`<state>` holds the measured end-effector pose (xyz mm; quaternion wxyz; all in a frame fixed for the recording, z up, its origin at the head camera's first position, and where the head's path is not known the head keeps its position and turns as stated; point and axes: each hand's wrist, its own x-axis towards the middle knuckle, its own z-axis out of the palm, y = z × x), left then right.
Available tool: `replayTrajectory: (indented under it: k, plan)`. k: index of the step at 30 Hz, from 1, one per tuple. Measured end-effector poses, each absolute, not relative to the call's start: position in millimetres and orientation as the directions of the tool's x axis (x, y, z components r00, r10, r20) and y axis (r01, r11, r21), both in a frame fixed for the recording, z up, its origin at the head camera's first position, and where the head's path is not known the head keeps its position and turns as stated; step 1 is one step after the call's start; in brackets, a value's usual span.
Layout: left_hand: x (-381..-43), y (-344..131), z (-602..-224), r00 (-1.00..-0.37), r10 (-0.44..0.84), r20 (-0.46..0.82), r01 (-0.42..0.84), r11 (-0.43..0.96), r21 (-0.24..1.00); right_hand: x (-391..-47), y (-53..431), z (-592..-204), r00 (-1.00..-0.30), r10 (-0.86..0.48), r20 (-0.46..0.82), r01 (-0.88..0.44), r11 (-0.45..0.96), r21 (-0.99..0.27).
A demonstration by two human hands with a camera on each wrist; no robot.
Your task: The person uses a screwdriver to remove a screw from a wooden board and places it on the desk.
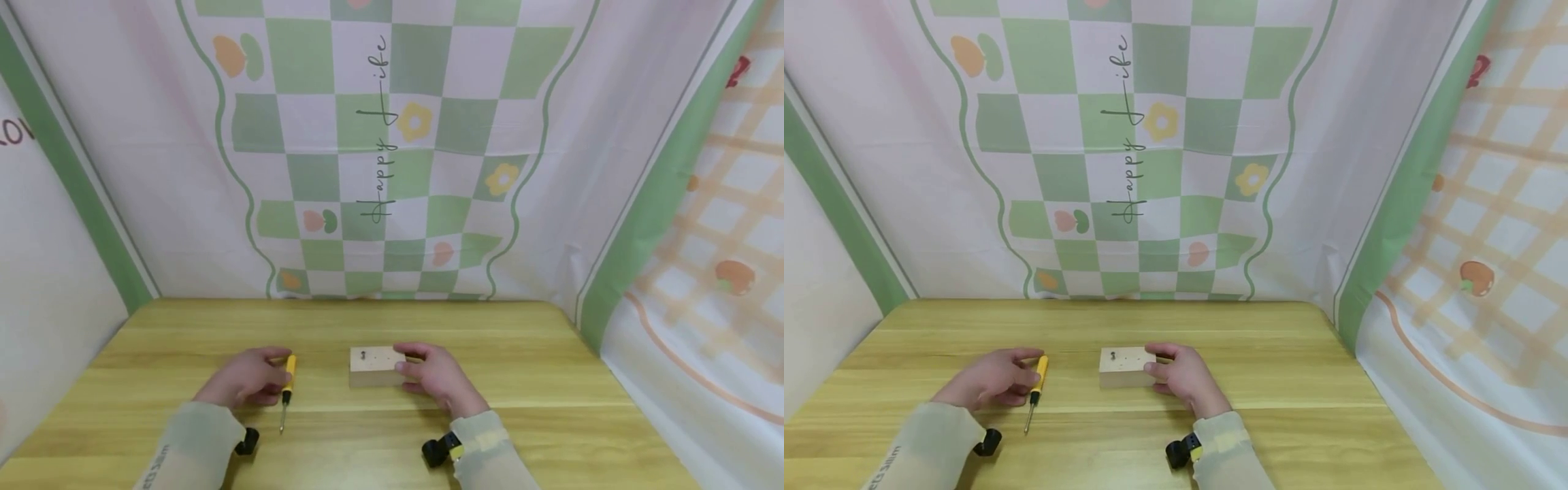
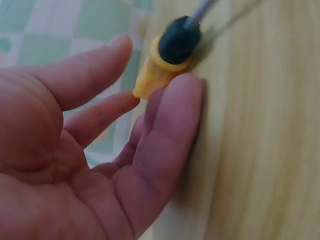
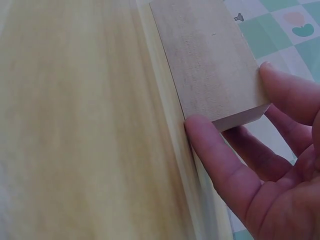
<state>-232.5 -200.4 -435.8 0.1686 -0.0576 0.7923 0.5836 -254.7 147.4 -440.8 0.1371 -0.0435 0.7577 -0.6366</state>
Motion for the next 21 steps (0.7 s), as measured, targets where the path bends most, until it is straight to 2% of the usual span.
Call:
replayTrajectory:
  k: [14,21]
  plan:
    - [-227,-189,-432,-0.957,0.112,-0.269,-0.170,0.533,0.829,-254,148,-440,-0.959,-0.237,-0.157,0.114,0.183,-0.976]
    - [-221,-190,-432,-0.961,0.096,-0.260,-0.184,0.479,0.858,-253,148,-440,-0.958,-0.232,-0.166,0.124,0.183,-0.975]
